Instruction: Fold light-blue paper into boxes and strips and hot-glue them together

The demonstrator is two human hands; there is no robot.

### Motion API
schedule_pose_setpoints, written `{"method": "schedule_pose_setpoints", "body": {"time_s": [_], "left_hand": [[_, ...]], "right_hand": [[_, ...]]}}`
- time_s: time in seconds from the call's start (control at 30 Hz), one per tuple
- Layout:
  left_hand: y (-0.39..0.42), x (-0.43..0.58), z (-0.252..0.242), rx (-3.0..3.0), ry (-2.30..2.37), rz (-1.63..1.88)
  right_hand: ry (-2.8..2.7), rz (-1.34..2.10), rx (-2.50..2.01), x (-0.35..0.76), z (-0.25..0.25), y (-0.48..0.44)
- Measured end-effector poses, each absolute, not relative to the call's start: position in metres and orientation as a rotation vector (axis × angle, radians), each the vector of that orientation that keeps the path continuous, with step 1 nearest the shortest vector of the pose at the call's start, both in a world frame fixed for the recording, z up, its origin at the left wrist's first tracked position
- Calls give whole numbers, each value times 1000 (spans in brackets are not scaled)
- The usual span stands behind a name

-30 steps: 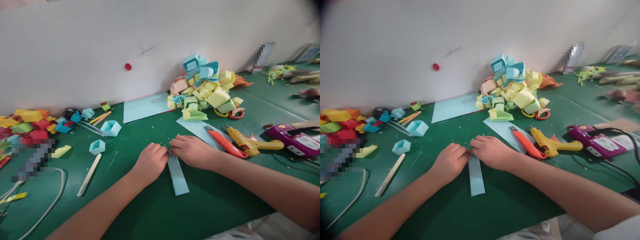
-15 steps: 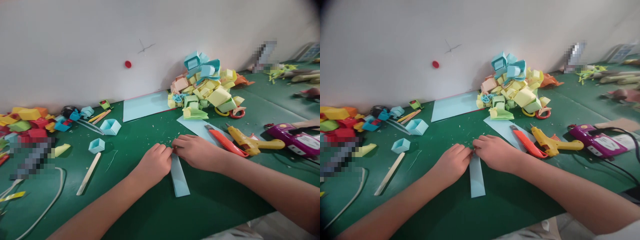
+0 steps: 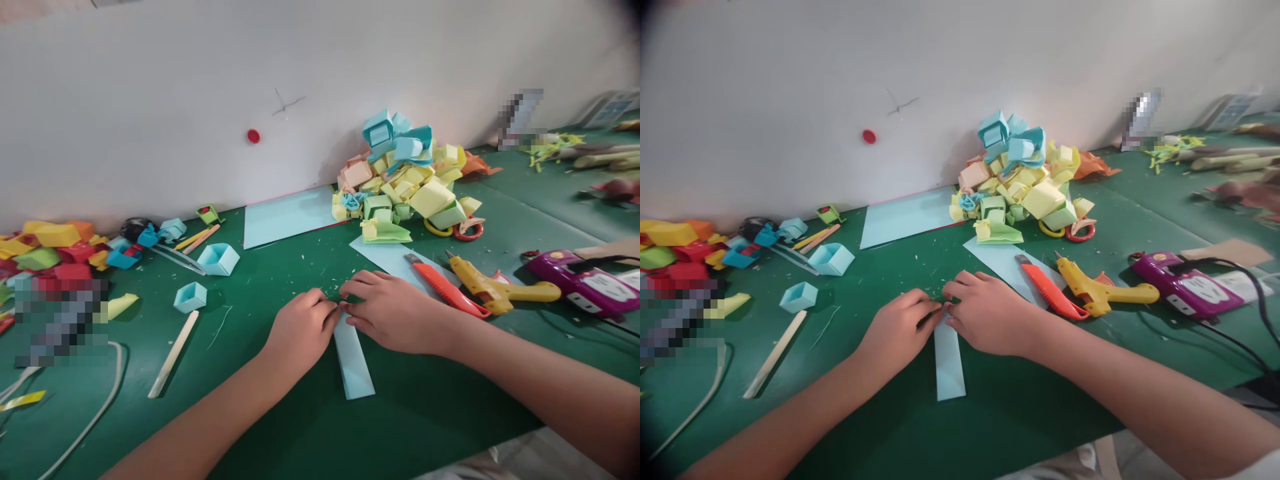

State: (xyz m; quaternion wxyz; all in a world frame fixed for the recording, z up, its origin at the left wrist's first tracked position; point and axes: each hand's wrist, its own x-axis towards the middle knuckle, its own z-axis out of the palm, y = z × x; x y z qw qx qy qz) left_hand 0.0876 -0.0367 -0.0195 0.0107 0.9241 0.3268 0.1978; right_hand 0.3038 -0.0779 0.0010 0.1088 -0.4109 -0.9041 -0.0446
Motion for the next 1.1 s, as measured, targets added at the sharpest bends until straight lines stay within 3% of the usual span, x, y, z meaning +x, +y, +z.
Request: {"method": "schedule_pose_setpoints", "body": {"time_s": [0.9,1.1], "left_hand": [[-41,89,-19,2863,1024,550],[-38,88,-15,2822,933,687]], "right_hand": [[-2341,301,-1365,297,-9,-70],[-2305,285,-1304,298,-3,-74]]}}
